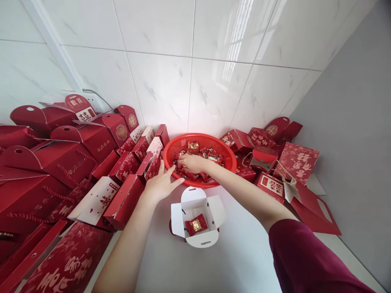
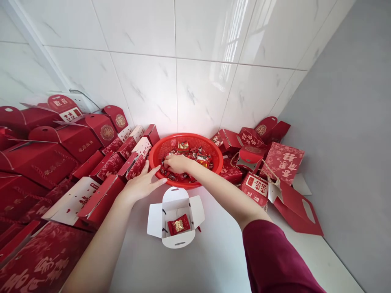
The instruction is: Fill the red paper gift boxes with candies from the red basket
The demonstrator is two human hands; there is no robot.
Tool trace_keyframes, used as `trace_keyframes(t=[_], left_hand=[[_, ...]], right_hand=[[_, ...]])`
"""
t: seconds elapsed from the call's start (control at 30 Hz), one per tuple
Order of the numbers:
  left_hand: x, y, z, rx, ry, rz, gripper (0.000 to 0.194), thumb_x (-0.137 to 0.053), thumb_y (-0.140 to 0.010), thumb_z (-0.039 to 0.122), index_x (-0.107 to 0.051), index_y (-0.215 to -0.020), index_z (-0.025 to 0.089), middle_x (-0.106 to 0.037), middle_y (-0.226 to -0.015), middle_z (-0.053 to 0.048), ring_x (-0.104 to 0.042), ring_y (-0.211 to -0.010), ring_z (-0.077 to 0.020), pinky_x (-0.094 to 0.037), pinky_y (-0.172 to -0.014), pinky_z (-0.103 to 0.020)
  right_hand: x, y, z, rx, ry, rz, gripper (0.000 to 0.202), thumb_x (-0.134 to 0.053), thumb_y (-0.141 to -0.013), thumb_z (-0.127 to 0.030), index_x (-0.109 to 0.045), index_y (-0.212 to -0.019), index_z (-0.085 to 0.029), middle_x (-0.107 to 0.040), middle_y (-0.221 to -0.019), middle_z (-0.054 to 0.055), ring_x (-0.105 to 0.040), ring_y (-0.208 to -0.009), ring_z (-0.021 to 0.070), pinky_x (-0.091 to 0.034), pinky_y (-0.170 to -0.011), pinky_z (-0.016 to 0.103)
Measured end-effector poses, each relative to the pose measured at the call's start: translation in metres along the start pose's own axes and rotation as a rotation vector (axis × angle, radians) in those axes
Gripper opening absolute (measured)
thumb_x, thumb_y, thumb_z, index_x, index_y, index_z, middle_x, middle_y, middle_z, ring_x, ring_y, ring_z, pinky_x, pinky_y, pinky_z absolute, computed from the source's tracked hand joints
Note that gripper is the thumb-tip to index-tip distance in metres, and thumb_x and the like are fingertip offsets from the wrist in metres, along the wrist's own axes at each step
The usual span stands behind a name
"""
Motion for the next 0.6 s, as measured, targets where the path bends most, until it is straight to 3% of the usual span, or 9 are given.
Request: trace_keyframes(t=[0.2, 0.4, 0.5, 0.6], left_hand=[[0.001, -0.001, -0.001, -0.033, 0.023, -0.011, 0.076, -0.037, -0.083, 0.075, -0.037, -0.147, 0.034, 0.002, -0.164, -0.005, -0.055, -0.123, -0.041, -0.045, -0.098, -0.052], [-0.001, -0.002, -0.002, -0.029, 0.037, -0.033, 0.074, -0.036, -0.083, 0.075, -0.04, -0.144, 0.034, 0.004, -0.164, -0.005, -0.061, -0.114, -0.0401, -0.048, -0.093, -0.051], [-0.003, -0.003, -0.004, -0.023, 0.03, -0.033, 0.074, -0.036, -0.082, 0.076, -0.04, -0.143, 0.034, 0.005, -0.164, -0.003, -0.063, -0.111, -0.0392, -0.049, -0.092, -0.05], [-0.003, -0.004, -0.003, -0.032, 0.023, -0.028, 0.073, -0.034, -0.082, 0.076, -0.039, -0.143, 0.036, 0.006, -0.164, -0.002, -0.064, -0.111, -0.0389, -0.049, -0.091, -0.05]], right_hand=[[-0.032, -0.043, 0.008, -0.017, 0.028, -0.149, 0.022, -0.055, -0.095, -0.02, -0.061, -0.114, -0.012, -0.061, -0.12, 0.011, -0.06, -0.104, 0.0198, -0.049, -0.09, 0.035], [-0.039, -0.037, 0.062, -0.246, 0.116, -0.362, 0.03, -0.058, -0.095, -0.034, -0.059, -0.119, -0.016, -0.061, -0.119, 0.009, -0.062, -0.1, 0.0202, -0.054, -0.086, 0.04], [-0.039, -0.031, 0.092, -0.401, 0.17, -0.391, 0.032, -0.058, -0.094, -0.034, -0.059, -0.119, -0.015, -0.061, -0.118, 0.009, -0.063, -0.1, 0.0208, -0.054, -0.085, 0.04], [-0.044, -0.028, 0.108, -0.454, 0.185, -0.357, 0.032, -0.059, -0.094, -0.034, -0.058, -0.121, -0.015, -0.06, -0.12, 0.01, -0.062, -0.101, 0.0211, -0.054, -0.086, 0.041]])
Point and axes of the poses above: each hand's wrist, its own y-axis away from the middle knuckle, its own x-axis out of the back of the hand, z = x × y, the point moved 8 cm from there along -y, towards the middle knuckle
